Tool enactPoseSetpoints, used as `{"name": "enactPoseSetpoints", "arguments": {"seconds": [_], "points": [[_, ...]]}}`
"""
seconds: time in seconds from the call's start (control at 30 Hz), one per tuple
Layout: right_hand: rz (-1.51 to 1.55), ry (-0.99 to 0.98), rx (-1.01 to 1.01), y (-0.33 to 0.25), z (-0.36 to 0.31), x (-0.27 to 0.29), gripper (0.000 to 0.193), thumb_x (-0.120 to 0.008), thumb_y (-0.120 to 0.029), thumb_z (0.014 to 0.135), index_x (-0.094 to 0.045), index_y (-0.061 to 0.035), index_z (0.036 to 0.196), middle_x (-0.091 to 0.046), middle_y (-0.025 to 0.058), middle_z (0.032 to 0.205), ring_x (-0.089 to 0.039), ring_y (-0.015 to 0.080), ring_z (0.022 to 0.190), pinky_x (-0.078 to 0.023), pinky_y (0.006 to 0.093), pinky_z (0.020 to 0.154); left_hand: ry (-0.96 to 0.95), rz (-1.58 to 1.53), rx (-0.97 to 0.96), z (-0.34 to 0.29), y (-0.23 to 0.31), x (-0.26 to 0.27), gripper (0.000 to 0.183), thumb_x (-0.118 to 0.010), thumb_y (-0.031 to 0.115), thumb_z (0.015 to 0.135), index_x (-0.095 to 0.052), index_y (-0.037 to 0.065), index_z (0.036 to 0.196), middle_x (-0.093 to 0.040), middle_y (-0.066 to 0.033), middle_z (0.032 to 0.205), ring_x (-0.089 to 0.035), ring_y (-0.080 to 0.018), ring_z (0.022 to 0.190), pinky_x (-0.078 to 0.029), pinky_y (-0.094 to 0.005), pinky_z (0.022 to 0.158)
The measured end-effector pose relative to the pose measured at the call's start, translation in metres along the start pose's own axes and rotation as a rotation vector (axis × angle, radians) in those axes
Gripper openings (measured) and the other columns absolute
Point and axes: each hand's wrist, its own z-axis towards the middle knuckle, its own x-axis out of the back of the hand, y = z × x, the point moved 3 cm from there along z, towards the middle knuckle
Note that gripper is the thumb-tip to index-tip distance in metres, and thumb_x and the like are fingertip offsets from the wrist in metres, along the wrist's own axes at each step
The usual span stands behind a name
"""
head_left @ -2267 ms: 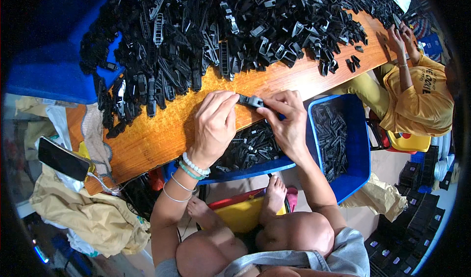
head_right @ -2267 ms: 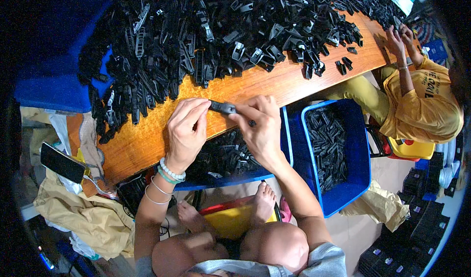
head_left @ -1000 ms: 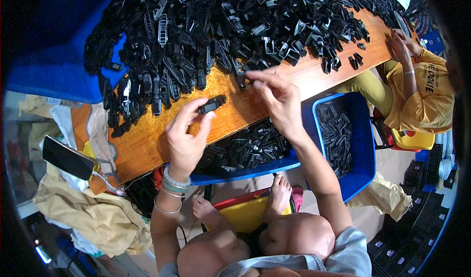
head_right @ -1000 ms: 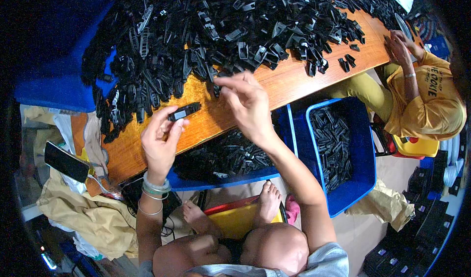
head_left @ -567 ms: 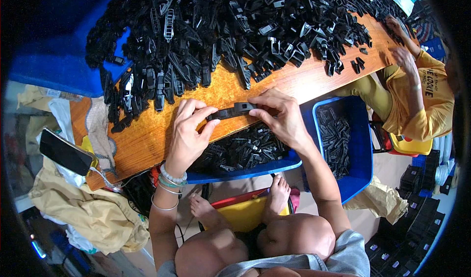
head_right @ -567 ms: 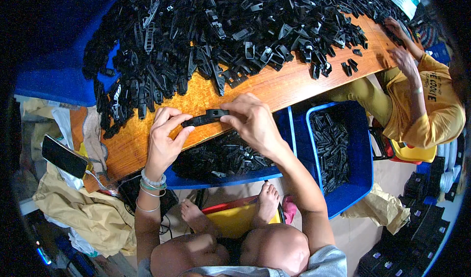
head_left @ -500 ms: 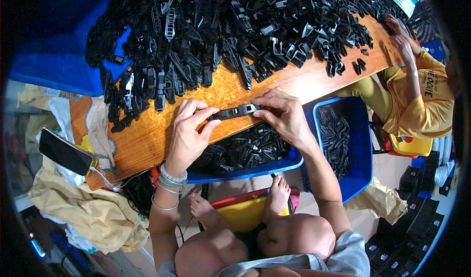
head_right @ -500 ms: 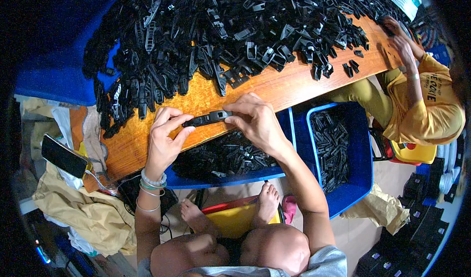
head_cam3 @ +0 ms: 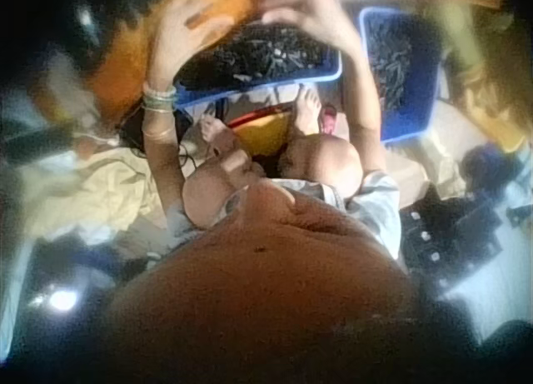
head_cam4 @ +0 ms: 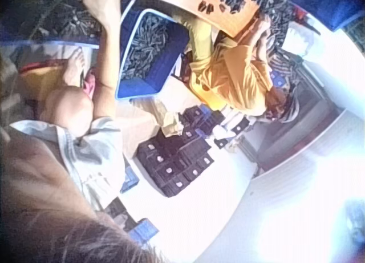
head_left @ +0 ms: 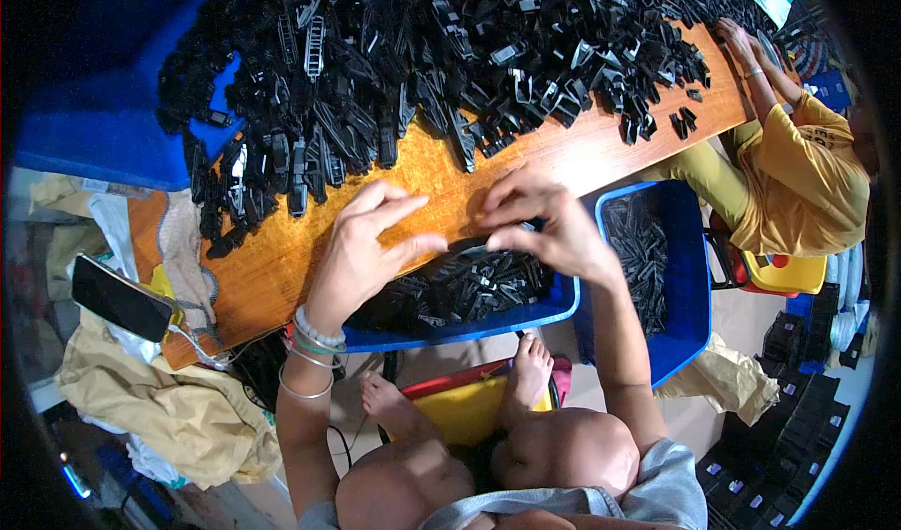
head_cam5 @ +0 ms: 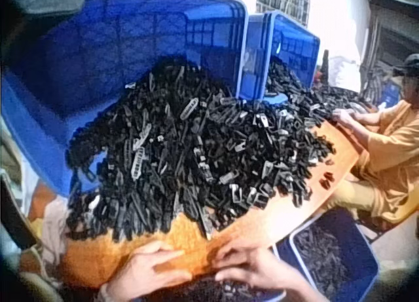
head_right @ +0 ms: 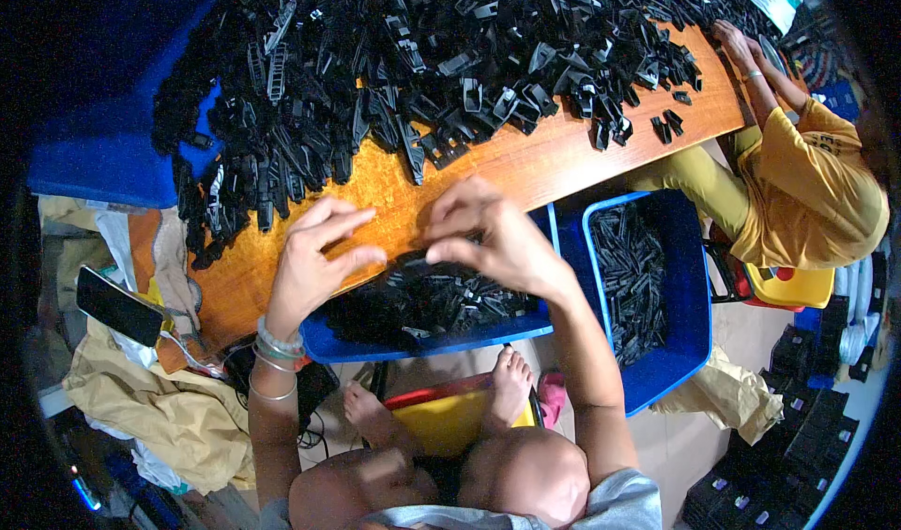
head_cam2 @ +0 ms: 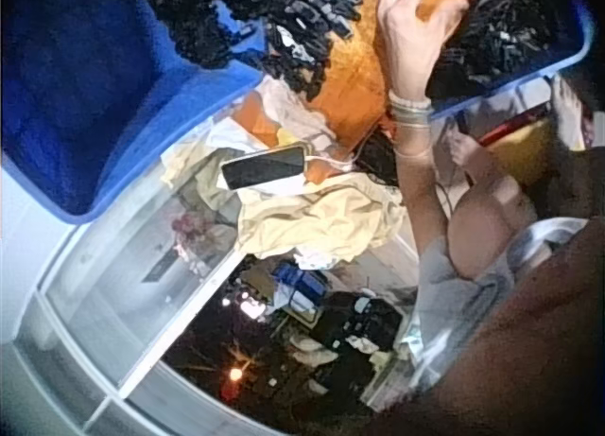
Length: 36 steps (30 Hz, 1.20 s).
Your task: The person repeatedly assembles black plastic components by fitting smaller plastic pieces onto base parts by hand, then drops the assembled pieces into a blue container.
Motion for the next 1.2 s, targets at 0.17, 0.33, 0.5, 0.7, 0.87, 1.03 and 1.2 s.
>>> {"name": "enactPoseSetpoints", "arguments": {"seconds": [0.17, 0.33, 0.5, 0.7, 0.87, 1.03, 1.2], "points": [[-0.429, 0.486, 0.089, 0.014, 0.028, 0.009, 0.022, -0.076, -0.012, 0.075, -0.071, -0.0030, 0.095, -0.060, 0.0111, 0.089, -0.058, 0.0300, 0.089, -0.047, 0.0395, 0.080, 0.161, 0.194, -0.321, 0.049, 0.014, -0.036, 0.032, -0.069, 0.008, 0.086, -0.063, -0.003, 0.116, -0.058, -0.0172, 0.114, -0.062, -0.0313, 0.094, -0.051, -0.0370, 0.085], [-0.615, 0.521, 0.133, 0.023, 0.028, -0.010, 0.027, -0.078, -0.014, 0.069, -0.072, -0.0058, 0.094, -0.057, 0.0094, 0.103, -0.052, 0.0297, 0.093, -0.043, 0.0400, 0.081, 0.104, 0.265, -0.188, 0.046, 0.008, -0.040, 0.021, -0.070, 0.005, 0.084, -0.060, -0.004, 0.101, -0.055, -0.0193, 0.113, -0.062, -0.0359, 0.095, -0.052, -0.0411, 0.081], [-0.029, 0.561, -0.073, 0.011, 0.009, -0.005, 0.024, -0.073, 0.002, 0.076, -0.067, -0.0047, 0.099, -0.060, 0.0080, 0.094, -0.058, 0.0180, 0.078, -0.047, 0.0283, 0.069, 0.147, -0.035, -0.042, 0.014, 0.004, -0.025, 0.018, -0.072, -0.002, 0.078, -0.064, -0.004, 0.095, -0.061, -0.0152, 0.103, -0.062, -0.0293, 0.097, -0.051, -0.0354, 0.083], [0.565, 0.260, -0.180, 0.009, 0.005, -0.031, 0.029, -0.071, 0.002, 0.080, -0.065, -0.0025, 0.109, -0.058, 0.0030, 0.090, -0.059, 0.0110, 0.085, -0.049, 0.0237, 0.075, 0.098, 0.075, -0.144, 0.007, -0.003, -0.018, 0.016, -0.072, 0.006, 0.081, -0.069, -0.003, 0.094, -0.060, -0.0108, 0.097, -0.058, -0.0257, 0.093, -0.048, -0.0351, 0.082], [-0.121, 0.238, -0.016, 0.007, 0.000, -0.013, 0.028, -0.076, -0.001, 0.070, -0.070, 0.0002, 0.097, -0.065, 0.0111, 0.093, -0.058, 0.0264, 0.092, -0.046, 0.0351, 0.085, 0.063, 0.061, -0.051, 0.003, -0.008, -0.015, 0.020, -0.074, 0.004, 0.078, -0.072, -0.001, 0.097, -0.059, -0.0094, 0.092, -0.056, -0.0233, 0.090, -0.046, -0.0319, 0.079], [0.021, 0.238, -0.105, 0.014, -0.008, -0.009, 0.029, -0.079, -0.002, 0.068, -0.074, -0.0003, 0.097, -0.065, 0.0088, 0.088, -0.057, 0.0239, 0.088, -0.045, 0.0332, 0.082, 0.064, 0.031, -0.065, 0.003, -0.006, -0.019, 0.020, -0.074, 0.004, 0.078, -0.073, -0.001, 0.097, -0.059, -0.0089, 0.090, -0.054, -0.0220, 0.084, -0.046, -0.0311, 0.076], [-0.005, 0.207, -0.058, 0.020, -0.001, -0.008, 0.028, -0.081, -0.006, 0.066, -0.076, -0.0028, 0.093, -0.065, 0.0068, 0.087, -0.056, 0.0232, 0.089, -0.044, 0.0343, 0.081, 0.050, 0.047, -0.128, 0.008, -0.008, -0.021, 0.018, -0.073, 0.005, 0.079, -0.072, -0.002, 0.096, -0.058, -0.0087, 0.086, -0.055, -0.0228, 0.084, -0.047, -0.0340, 0.076]]}}
